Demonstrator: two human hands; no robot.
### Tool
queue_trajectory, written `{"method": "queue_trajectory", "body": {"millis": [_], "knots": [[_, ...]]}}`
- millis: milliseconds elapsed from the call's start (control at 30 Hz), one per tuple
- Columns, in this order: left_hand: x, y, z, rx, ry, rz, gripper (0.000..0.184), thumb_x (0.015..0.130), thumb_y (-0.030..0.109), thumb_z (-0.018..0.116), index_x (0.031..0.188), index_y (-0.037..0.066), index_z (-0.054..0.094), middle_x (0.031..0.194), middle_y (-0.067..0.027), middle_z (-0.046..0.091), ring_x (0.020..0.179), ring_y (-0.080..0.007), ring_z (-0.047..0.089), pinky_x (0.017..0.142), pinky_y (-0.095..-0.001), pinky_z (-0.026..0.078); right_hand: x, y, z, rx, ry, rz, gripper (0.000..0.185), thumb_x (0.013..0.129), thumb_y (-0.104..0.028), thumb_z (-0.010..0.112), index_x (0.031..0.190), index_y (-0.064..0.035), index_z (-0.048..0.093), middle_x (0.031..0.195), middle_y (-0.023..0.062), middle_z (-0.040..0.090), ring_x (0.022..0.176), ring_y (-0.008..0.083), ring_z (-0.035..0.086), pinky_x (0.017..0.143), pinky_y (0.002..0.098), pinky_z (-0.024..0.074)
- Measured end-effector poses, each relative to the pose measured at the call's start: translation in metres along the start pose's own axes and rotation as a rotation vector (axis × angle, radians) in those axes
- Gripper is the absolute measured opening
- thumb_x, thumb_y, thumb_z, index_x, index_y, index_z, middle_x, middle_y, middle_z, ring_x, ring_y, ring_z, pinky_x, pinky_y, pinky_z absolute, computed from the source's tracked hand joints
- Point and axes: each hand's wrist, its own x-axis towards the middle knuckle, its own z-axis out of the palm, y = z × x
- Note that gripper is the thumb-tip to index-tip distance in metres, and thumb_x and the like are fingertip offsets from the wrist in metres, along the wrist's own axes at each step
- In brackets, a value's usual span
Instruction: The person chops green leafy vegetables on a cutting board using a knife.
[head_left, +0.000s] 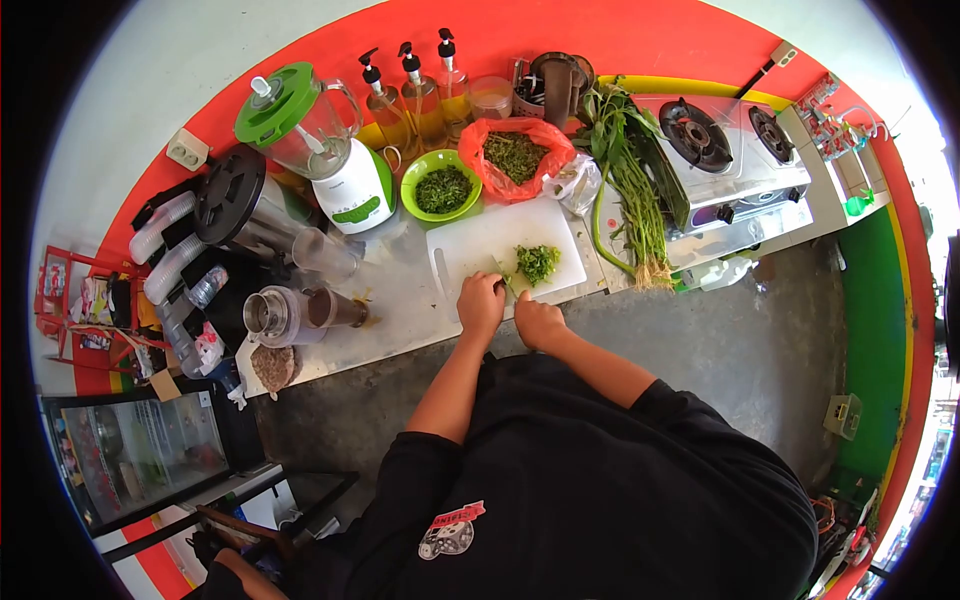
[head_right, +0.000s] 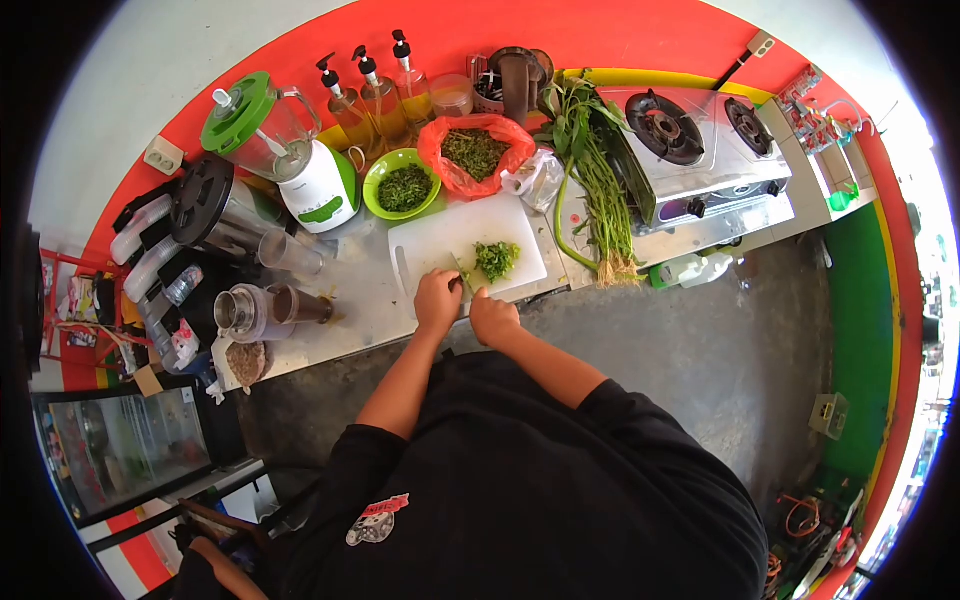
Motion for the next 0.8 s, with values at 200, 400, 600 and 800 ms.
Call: {"method": "queue_trajectory", "body": {"millis": [200,400,600,800], "knots": [[0.001,0.002,-0.004,0.032,-0.036,-0.006,0.015,0.084,0.017,0.066,0.095,0.011,0.075,0.091,-0.0080,0.065,0.094,-0.0313,0.061,0.079,-0.0435,0.053,0.018,0.001,-0.010,0.061,0.037,0.014,0.038,0.086,-0.009,0.066,0.116,0.0037,0.045,0.106,0.0255,0.070,0.101,0.0382,0.071,0.084,0.0450,0.0576],[0.001,-0.004,0.005,0.000,-0.003,-0.035,0.014,0.084,0.020,0.066,0.093,0.012,0.074,0.090,-0.0093,0.064,0.095,-0.0325,0.061,0.078,-0.0448,0.052,0.001,-0.003,-0.007,-0.047,-0.018,0.007,0.035,0.088,-0.012,0.065,0.115,0.0021,0.047,0.103,0.0205,0.073,0.099,0.0328,0.073,0.081,0.0422,0.0587],[0.003,-0.002,0.001,-0.004,-0.027,-0.041,0.013,0.083,0.019,0.068,0.091,0.011,0.073,0.089,-0.0095,0.065,0.093,-0.0332,0.061,0.077,-0.0453,0.052,0.016,-0.003,-0.013,0.070,0.044,0.000,0.038,0.085,-0.008,0.066,0.115,0.0037,0.046,0.109,0.0257,0.070,0.104,0.0371,0.070,0.085,0.0451,0.0570],[0.004,-0.001,0.000,-0.014,-0.050,-0.075,0.010,0.082,0.015,0.067,0.088,0.010,0.073,0.090,-0.0093,0.065,0.091,-0.0329,0.061,0.076,-0.0449,0.052,-0.001,-0.003,-0.010,0.019,-0.071,0.014,0.037,0.085,-0.008,0.066,0.114,0.0023,0.046,0.109,0.0259,0.070,0.104,0.0368,0.070,0.085,0.0452,0.0569]]}}
